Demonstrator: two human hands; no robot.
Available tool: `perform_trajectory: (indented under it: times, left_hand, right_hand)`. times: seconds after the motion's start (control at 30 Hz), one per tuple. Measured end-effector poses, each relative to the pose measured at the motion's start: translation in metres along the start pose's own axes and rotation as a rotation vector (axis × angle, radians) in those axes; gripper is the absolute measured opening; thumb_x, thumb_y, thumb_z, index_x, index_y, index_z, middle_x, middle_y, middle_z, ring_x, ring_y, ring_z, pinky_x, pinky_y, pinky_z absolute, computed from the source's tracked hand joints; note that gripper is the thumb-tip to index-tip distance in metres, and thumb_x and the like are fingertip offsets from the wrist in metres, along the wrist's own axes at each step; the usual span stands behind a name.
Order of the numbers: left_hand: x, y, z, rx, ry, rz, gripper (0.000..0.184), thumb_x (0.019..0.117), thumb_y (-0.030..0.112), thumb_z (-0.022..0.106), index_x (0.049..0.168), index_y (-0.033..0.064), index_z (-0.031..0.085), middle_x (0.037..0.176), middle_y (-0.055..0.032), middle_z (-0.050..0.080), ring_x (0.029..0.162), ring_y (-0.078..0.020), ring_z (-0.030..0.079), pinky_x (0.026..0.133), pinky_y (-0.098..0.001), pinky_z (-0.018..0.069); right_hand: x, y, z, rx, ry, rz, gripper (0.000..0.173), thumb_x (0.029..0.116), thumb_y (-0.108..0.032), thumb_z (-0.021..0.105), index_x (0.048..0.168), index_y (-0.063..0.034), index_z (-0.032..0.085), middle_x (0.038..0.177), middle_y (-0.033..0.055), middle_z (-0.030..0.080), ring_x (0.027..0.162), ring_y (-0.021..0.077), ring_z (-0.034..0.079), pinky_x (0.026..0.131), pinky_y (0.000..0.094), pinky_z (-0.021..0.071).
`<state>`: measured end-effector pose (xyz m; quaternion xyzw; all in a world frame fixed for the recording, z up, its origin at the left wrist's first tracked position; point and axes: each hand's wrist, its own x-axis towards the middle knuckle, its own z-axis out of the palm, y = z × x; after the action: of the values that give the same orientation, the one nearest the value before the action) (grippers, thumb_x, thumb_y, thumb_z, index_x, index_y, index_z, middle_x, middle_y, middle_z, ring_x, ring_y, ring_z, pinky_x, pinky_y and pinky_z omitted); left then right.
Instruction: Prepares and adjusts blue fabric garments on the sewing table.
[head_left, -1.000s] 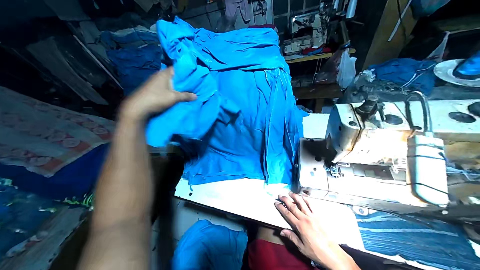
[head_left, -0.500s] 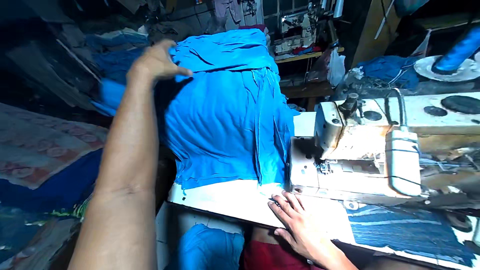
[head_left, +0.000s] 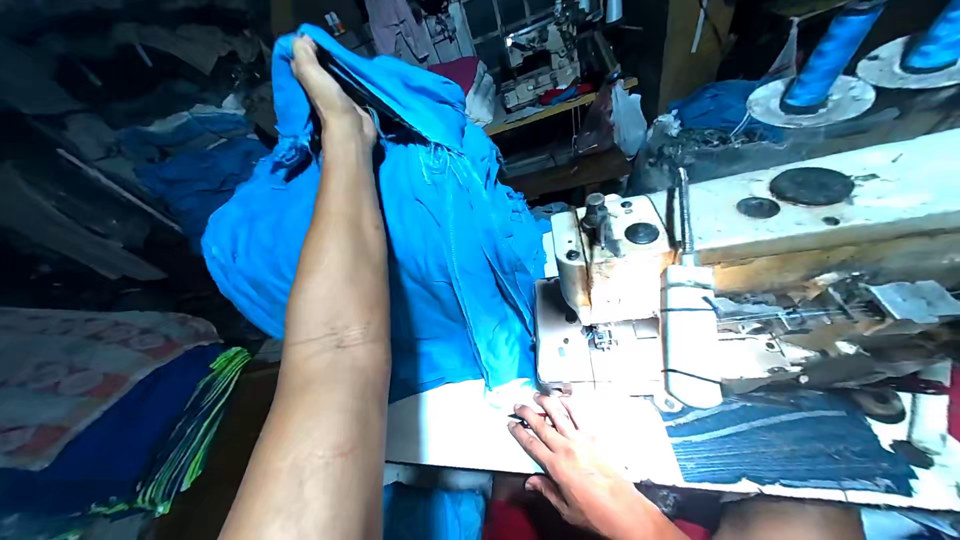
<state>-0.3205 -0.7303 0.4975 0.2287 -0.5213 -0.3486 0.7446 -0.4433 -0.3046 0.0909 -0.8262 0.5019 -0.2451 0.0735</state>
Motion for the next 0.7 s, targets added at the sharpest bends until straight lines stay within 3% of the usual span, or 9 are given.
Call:
perform_trajectory:
  times: [0.07,0.1,0.17,0.2,0.3,0.43,0.5,0.6,0.7]
  left_hand:
    - [0.008,-0.013,0.036,0.068,-0.099,0.184,0.057,0.1065,0.024,0.040,0.156,0.0009,0.022,0.141,-0.0203,0.053,0.124,-0.0267,0.060,0.100,-0.0471,0.0559]
    - [0.005,-0.018,0.058,0.175,-0.168,0.208,0.064,0.1059,0.023,0.044,0.158,-0.0023,0.016,0.147,-0.0227,0.048,0.127,-0.0256,0.057,0.103,-0.0430,0.0542]
    - [-0.014,-0.026,0.104,0.481,-0.330,0.181,0.060,0.1011,0.026,0.058,0.147,-0.0074,0.038,0.134,-0.0227,0.058,0.118,-0.0229,0.062,0.100,-0.0392,0.0543]
    - [-0.025,-0.034,0.125,0.640,-0.462,0.155,0.063,0.0975,0.035,0.064,0.145,-0.0022,0.046,0.130,-0.0192,0.063,0.117,-0.0221,0.065,0.101,-0.0417,0.0551]
    - [-0.071,-0.059,0.166,1.071,-0.995,0.098,0.083,0.0919,0.047,0.072,0.160,0.0145,0.037,0.153,-0.0141,0.052,0.141,-0.0270,0.050,0.118,-0.0534,0.0393]
    - [-0.130,-0.092,0.184,1.773,-1.369,-0.003,0.048,0.0915,0.056,0.069,0.129,0.0261,0.072,0.133,-0.0168,0.066,0.130,-0.0418,0.056,0.100,-0.0743,0.0418]
    - [-0.143,-0.103,0.176,1.803,-1.369,-0.015,0.039,0.0919,0.044,0.071,0.115,0.0124,0.075,0.122,-0.0222,0.068,0.119,-0.0454,0.061,0.093,-0.0747,0.0453]
    - [-0.153,-0.095,0.150,1.593,-1.527,0.046,0.035,0.0990,0.032,0.067,0.128,0.0131,0.070,0.124,-0.0167,0.070,0.118,-0.0376,0.064,0.100,-0.0649,0.0479]
    - [-0.175,-0.043,0.113,1.292,-1.589,0.189,0.033,0.1016,0.018,0.063,0.134,0.0136,0.067,0.124,-0.0141,0.070,0.116,-0.0314,0.066,0.104,-0.0569,0.0495]
  right_hand:
    - [0.000,0.000,0.001,0.004,0.007,0.005,0.064,0.0926,-0.049,0.068,0.150,-0.0243,0.052,0.162,0.0006,0.042,0.154,0.0309,0.028,0.122,0.0565,0.0265]
    - [0.000,0.000,0.000,0.019,0.007,0.011,0.064,0.0923,-0.048,0.069,0.149,-0.0243,0.052,0.162,0.0004,0.042,0.154,0.0307,0.027,0.122,0.0554,0.0261]
    - [0.000,0.000,-0.002,0.052,0.001,0.018,0.065,0.0919,-0.045,0.071,0.150,-0.0244,0.052,0.162,0.0002,0.042,0.155,0.0300,0.026,0.124,0.0543,0.0242]
    - [-0.001,0.001,-0.002,0.060,-0.010,0.019,0.066,0.0920,-0.045,0.071,0.151,-0.0245,0.051,0.163,0.0002,0.041,0.155,0.0295,0.026,0.124,0.0545,0.0230]
    - [0.000,0.001,-0.002,0.064,-0.034,0.013,0.067,0.0926,-0.045,0.071,0.153,-0.0252,0.048,0.164,0.0001,0.038,0.155,0.0278,0.026,0.125,0.0548,0.0212]
    - [-0.001,0.003,-0.003,0.079,-0.042,0.004,0.067,0.0925,-0.043,0.071,0.153,-0.0259,0.048,0.165,-0.0012,0.036,0.155,0.0267,0.025,0.125,0.0548,0.0213]
    - [-0.002,0.002,-0.004,0.090,-0.041,0.004,0.066,0.0923,-0.042,0.072,0.152,-0.0253,0.049,0.165,-0.0005,0.037,0.155,0.0272,0.026,0.124,0.0550,0.0228]
    - [-0.001,0.001,-0.006,0.080,-0.043,0.007,0.067,0.0914,-0.043,0.072,0.152,-0.0258,0.050,0.164,-0.0005,0.038,0.155,0.0284,0.026,0.124,0.0566,0.0223]
    - [0.000,0.001,-0.007,0.076,-0.047,0.007,0.061,0.0954,-0.047,0.066,0.151,-0.0253,0.051,0.163,-0.0009,0.039,0.154,0.0294,0.026,0.123,0.0565,0.0255]
